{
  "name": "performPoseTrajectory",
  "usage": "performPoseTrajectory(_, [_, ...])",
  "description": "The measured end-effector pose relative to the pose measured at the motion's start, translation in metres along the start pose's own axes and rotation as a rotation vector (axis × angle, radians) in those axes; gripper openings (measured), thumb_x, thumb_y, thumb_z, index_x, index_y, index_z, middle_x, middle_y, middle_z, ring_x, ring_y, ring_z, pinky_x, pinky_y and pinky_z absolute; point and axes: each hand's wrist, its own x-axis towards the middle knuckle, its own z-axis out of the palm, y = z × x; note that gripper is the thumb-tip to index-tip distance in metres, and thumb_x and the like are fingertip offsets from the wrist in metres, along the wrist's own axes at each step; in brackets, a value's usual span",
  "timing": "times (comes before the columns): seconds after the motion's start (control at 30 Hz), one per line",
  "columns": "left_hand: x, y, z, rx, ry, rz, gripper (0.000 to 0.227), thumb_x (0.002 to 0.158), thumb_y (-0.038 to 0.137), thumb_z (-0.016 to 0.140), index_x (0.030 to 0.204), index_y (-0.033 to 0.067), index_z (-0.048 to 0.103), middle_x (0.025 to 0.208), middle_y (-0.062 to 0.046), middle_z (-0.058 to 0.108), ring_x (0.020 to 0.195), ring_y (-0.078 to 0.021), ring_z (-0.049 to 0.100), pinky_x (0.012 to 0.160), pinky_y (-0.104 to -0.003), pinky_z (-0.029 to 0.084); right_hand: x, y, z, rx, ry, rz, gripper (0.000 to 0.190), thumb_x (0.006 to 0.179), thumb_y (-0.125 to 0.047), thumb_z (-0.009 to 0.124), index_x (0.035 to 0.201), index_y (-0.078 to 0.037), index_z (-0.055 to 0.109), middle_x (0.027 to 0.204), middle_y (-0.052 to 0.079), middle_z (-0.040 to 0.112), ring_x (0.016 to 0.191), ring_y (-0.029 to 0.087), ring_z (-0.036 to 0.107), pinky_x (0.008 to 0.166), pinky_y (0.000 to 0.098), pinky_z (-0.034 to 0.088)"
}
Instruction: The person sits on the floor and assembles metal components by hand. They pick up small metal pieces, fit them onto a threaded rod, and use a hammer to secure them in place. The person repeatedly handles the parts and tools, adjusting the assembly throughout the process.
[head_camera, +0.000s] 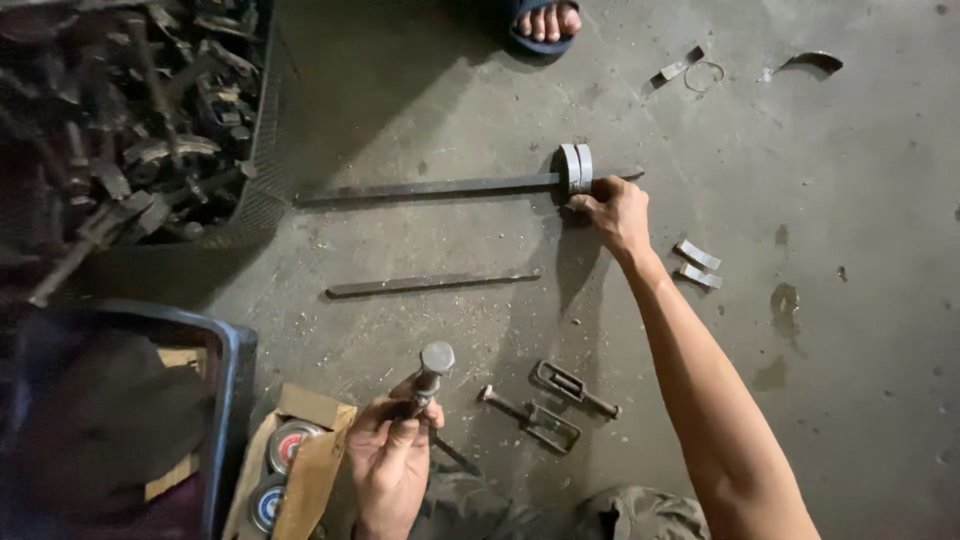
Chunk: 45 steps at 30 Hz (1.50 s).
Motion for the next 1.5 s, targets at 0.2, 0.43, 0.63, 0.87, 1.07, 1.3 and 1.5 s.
performPoseTrajectory(0.2, [-0.004,0.021,0.013,0.079,-0.016,0.013,0.015,0.101,0.0,0.062,0.114,-0.0038,0.069,0.113,-0.021,0.072,0.099,-0.0289,0.069,0.088,-0.046,0.055,0.0,-0.007,-0.023,0.189,-0.005,0.079,0.02,0.093,-0.014,0.071,0.101,0.004,0.073,0.081,0.015,0.076,0.062,0.018,0.072,0.058,0.0333,0.059])
performPoseTrajectory(0.43, [0.016,0.036,0.063,-0.064,-0.123,0.04,0.043,0.096,0.004,0.07,0.137,0.0015,0.057,0.122,-0.016,0.068,0.108,-0.0243,0.066,0.097,-0.039,0.056,-0.118,-0.1,-0.079,0.476,0.253,0.055,0.018,0.102,-0.012,0.064,0.099,0.005,0.07,0.075,0.012,0.071,0.058,0.013,0.066,0.05,0.0301,0.052])
performPoseTrajectory(0.63, [0.033,0.04,0.095,-0.236,-0.316,-0.058,0.053,0.094,0.006,0.077,0.142,-0.0005,0.056,0.125,-0.022,0.068,0.106,-0.0281,0.068,0.099,-0.039,0.058,-0.285,-0.168,-0.093,0.62,0.242,-0.271,0.011,0.095,0.004,0.056,0.101,0.006,0.064,0.076,0.01,0.07,0.058,0.013,0.067,0.05,0.0282,0.057])
performPoseTrajectory(0.87, [0.016,0.032,0.101,-0.292,-0.234,-0.15,0.052,0.09,0.005,0.079,0.136,-0.0022,0.056,0.127,-0.02,0.067,0.117,-0.024,0.068,0.108,-0.035,0.055,-0.318,-0.199,-0.07,0.695,0.178,-0.311,0.016,0.089,0.008,0.062,0.104,0.009,0.063,0.081,0.009,0.07,0.066,0.012,0.068,0.06,0.0249,0.057])
performPoseTrajectory(1.07, [0.004,0.036,0.108,-0.273,-0.283,-0.192,0.051,0.089,0.005,0.078,0.135,0.0015,0.057,0.12,-0.014,0.071,0.107,-0.0232,0.071,0.094,-0.032,0.057,-0.3,-0.198,-0.068,0.478,0.006,-0.179,0.021,0.089,-0.001,0.068,0.109,0.006,0.068,0.074,0.007,0.072,0.064,0.012,0.066,0.06,0.026,0.054])
performPoseTrajectory(1.3, [-0.006,-0.002,0.072,-0.112,-0.153,-0.198,0.041,0.097,0.006,0.076,0.133,-0.0031,0.06,0.107,-0.008,0.072,0.094,-0.0184,0.066,0.084,-0.034,0.053,-0.238,-0.223,-0.107,0.757,-0.368,-0.247,0.045,0.1,-0.019,0.065,0.139,0.001,0.058,0.127,0.008,0.073,0.116,0.015,0.07,0.099,0.0285,0.055])
performPoseTrajectory(1.5, [-0.013,-0.013,0.093,-0.503,-0.015,-0.423,0.034,0.101,0.03,0.058,0.123,0.0035,0.061,0.105,-0.008,0.071,0.097,-0.0201,0.068,0.098,-0.042,0.056,-0.243,-0.23,-0.083,0.661,-0.227,-0.266,0.024,0.092,-0.007,0.079,0.114,0.003,0.076,0.109,0.009,0.078,0.099,0.014,0.072,0.089,0.0272,0.06])
